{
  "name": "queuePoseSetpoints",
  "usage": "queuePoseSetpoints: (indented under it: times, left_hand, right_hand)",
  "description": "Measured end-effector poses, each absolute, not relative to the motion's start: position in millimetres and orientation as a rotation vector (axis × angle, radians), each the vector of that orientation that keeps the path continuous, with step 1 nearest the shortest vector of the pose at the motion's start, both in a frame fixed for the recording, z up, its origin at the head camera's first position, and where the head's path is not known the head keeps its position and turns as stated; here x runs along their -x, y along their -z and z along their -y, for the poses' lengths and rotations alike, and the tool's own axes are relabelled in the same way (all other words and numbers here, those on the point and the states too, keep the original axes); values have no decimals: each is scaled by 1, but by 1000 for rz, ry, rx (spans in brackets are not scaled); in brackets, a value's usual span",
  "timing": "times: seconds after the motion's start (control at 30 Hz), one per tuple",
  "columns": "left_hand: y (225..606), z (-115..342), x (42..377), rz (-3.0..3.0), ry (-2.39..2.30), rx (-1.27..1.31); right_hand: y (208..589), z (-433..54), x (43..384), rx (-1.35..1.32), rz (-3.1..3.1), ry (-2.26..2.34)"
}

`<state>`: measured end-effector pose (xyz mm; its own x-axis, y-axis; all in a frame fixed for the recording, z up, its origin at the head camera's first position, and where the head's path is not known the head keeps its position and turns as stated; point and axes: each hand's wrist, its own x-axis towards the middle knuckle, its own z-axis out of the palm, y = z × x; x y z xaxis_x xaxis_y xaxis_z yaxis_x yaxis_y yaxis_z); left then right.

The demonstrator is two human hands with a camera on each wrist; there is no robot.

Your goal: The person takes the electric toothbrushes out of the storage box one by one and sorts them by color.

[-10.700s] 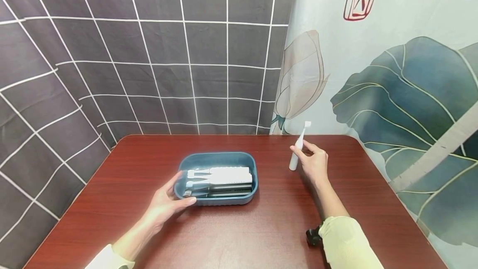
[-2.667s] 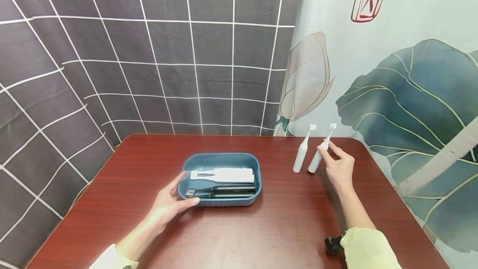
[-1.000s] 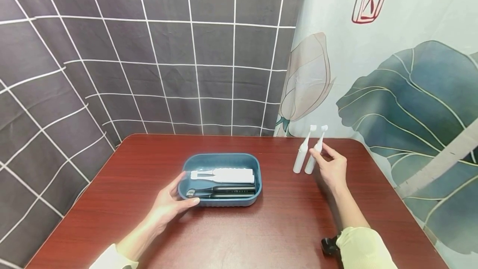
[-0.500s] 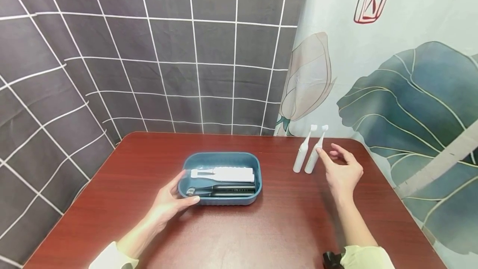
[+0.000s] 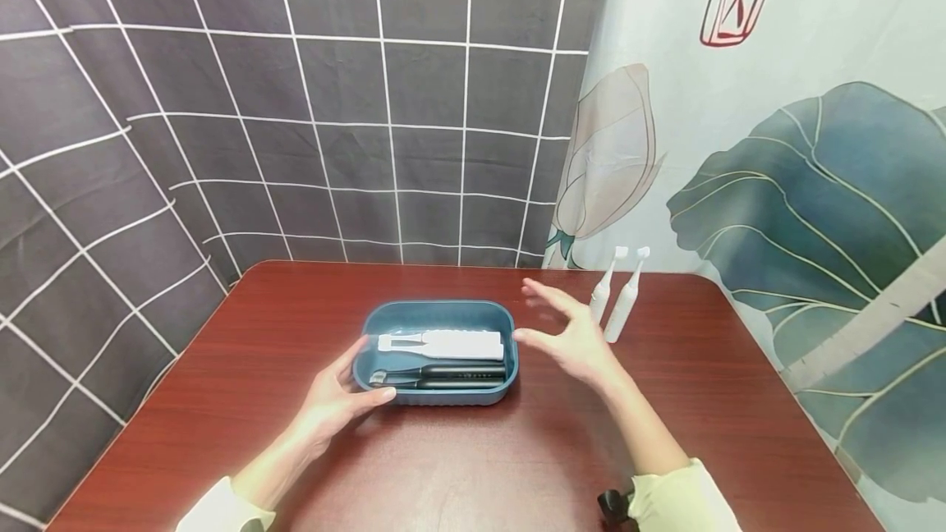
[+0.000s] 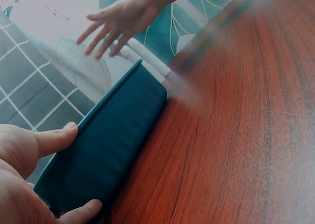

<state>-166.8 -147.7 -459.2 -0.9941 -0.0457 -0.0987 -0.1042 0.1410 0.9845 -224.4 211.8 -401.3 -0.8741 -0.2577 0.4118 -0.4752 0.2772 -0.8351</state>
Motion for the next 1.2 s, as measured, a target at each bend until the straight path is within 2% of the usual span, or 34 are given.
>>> queuePoseSetpoints:
  times: [0.13,0.4,0.93,1.2]
  left_hand:
    - [459,147,167,-2338,-2023,153]
    - [459,146,167,-2334,-2023,152]
    - [460,147,165,-2344,-2039,111]
    - [459,148,166,-2312,-2049,128]
  right_hand:
    - [406,-190,232,-858,2470,-1666]
    - [415,-157,247,-992,2634,-1460]
    - [432,-102,252,-881,3025,-543]
    - [440,-83,252,-963,2988,-358]
